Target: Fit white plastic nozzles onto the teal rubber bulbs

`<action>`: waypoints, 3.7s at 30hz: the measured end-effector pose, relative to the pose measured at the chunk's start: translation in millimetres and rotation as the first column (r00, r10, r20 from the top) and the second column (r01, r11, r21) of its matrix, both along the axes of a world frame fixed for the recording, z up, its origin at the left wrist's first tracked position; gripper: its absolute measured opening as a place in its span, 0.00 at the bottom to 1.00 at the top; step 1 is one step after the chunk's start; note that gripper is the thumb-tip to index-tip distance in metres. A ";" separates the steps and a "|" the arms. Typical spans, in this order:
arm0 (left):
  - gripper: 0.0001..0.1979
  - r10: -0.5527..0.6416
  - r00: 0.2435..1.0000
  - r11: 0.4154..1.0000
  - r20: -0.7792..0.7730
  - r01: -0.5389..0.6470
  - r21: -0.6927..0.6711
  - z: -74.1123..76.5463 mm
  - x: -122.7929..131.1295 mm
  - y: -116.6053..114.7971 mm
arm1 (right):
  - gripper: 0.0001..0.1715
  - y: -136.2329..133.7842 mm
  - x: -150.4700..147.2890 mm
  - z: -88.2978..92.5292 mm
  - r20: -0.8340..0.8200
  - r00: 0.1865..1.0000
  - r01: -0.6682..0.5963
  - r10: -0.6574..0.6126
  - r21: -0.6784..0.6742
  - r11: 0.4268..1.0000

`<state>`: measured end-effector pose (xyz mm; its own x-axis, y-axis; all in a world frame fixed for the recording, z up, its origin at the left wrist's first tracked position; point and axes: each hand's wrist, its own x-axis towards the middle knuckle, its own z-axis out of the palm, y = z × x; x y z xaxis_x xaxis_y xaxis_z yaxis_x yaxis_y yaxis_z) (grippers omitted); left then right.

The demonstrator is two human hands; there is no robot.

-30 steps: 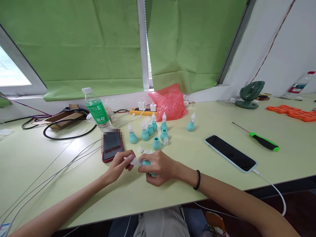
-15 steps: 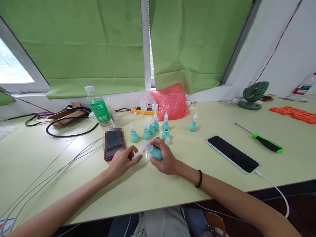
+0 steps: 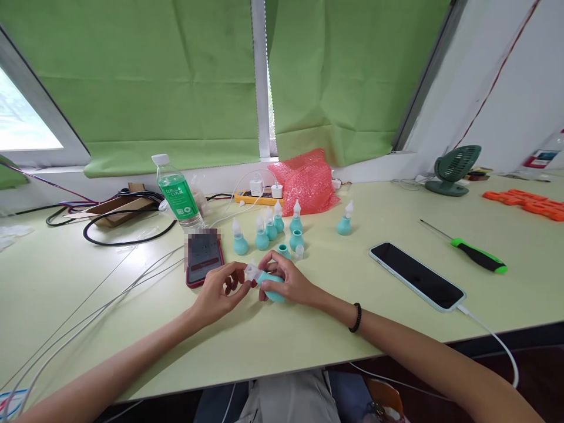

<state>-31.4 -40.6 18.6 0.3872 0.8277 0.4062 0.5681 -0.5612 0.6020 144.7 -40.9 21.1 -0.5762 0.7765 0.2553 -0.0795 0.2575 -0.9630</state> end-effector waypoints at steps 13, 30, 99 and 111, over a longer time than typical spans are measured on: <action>0.10 -0.010 0.848 0.903 0.530 0.235 -0.360 1.5 1.3 3.5 | 0.20 4.4 0.4 -5.6 -0.015 1.000 -0.005 0.003 -0.103 0.995; 0.12 0.035 0.888 0.937 0.458 0.131 -0.325 0.1 3.3 -1.8 | 0.18 -1.7 -3.6 -8.3 0.043 0.992 0.120 -0.118 -0.024 0.993; 0.16 -0.154 0.985 0.981 0.079 0.162 -0.109 3.7 -3.5 -5.4 | 0.12 -14.3 -6.5 -8.4 0.211 0.923 0.180 -0.322 0.502 0.846; 0.20 -0.266 0.951 0.960 -0.159 0.247 -0.129 -1.1 -2.3 -1.0 | 0.08 -10.2 -7.2 -12.6 0.399 0.827 0.000 -0.395 0.703 0.711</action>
